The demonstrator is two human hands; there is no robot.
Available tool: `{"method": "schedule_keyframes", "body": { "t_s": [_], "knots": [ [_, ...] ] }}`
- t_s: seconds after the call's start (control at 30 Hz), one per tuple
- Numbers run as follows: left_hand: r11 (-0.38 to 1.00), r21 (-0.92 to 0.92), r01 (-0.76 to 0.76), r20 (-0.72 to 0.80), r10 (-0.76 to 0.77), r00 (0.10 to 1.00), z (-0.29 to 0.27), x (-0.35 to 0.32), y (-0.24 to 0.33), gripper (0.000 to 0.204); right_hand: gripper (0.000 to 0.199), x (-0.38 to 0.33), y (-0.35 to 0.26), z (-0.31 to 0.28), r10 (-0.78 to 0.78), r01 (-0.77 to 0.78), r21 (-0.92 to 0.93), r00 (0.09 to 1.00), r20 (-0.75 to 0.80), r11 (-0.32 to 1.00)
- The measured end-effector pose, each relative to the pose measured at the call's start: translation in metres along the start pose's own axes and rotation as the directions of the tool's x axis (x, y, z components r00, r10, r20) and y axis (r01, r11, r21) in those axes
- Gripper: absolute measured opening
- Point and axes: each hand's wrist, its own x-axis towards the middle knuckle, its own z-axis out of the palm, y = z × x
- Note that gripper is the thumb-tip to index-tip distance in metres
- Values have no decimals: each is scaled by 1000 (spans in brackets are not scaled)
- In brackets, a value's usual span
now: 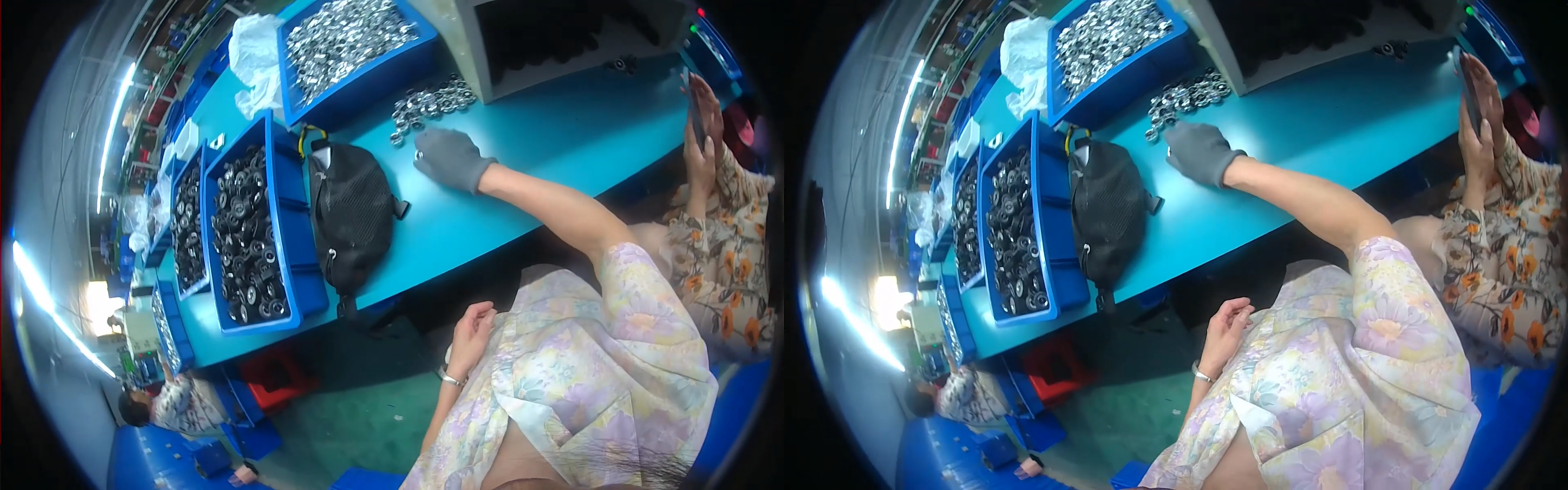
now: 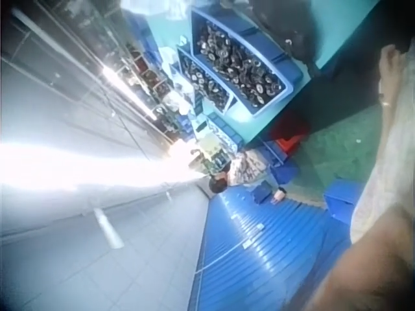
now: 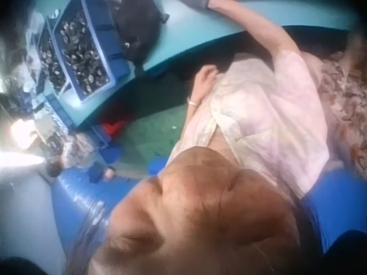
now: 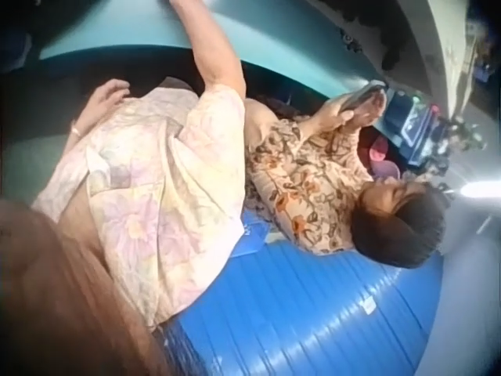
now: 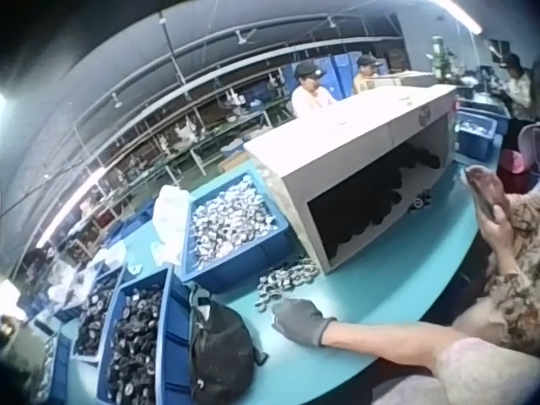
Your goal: Assemble small metal bearings into circular plastic housings.
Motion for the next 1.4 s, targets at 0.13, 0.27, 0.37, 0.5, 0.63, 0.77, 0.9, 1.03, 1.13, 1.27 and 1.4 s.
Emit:
{"method": "schedule_keyframes", "body": {
  "t_s": [0.13,0.27,0.37,0.5,0.63,0.77,0.9,1.03,1.13,1.27,1.4],
  "knots": [
    [969,-59,-241,-53,238,970,-4,-5,62,25,28,-41,9,-27,81,-129,405,988,133,905],
    [762,373,-529,-283,636,718,1,23,103,38,23,-101,5,-62,28,-543,827,838,545,149],
    [664,452,-595,-255,736,628,15,38,127,39,25,-143,-4,-79,-24,-586,805,807,590,94],
    [523,525,-671,-33,800,598,30,46,129,32,31,-171,2,-71,-78,-524,843,841,535,124],
    [520,560,-645,-58,801,596,35,56,128,31,35,-166,10,-85,0,-519,825,846,533,223],
    [827,2,-562,-281,540,793,30,68,117,26,22,-118,57,-102,281,-179,554,954,-104,813],
    [843,-124,-523,-228,489,842,26,65,119,22,31,-58,174,-102,278,-332,61,661,-697,941],
    [858,-210,-469,-232,422,876,17,60,116,22,36,-28,217,-124,38,-301,-217,658,-752,929],
    [852,-239,-466,-241,413,879,16,60,114,23,30,-22,219,-122,215,-393,-148,738,-639,907],
    [849,-287,-443,-238,385,892,16,65,109,23,24,-28,210,-125,232,-342,-108,806,-544,934],
    [865,-301,-401,-137,377,916,20,68,110,24,23,-43,222,-129,170,-269,-128,845,-507,955]
  ]
}}
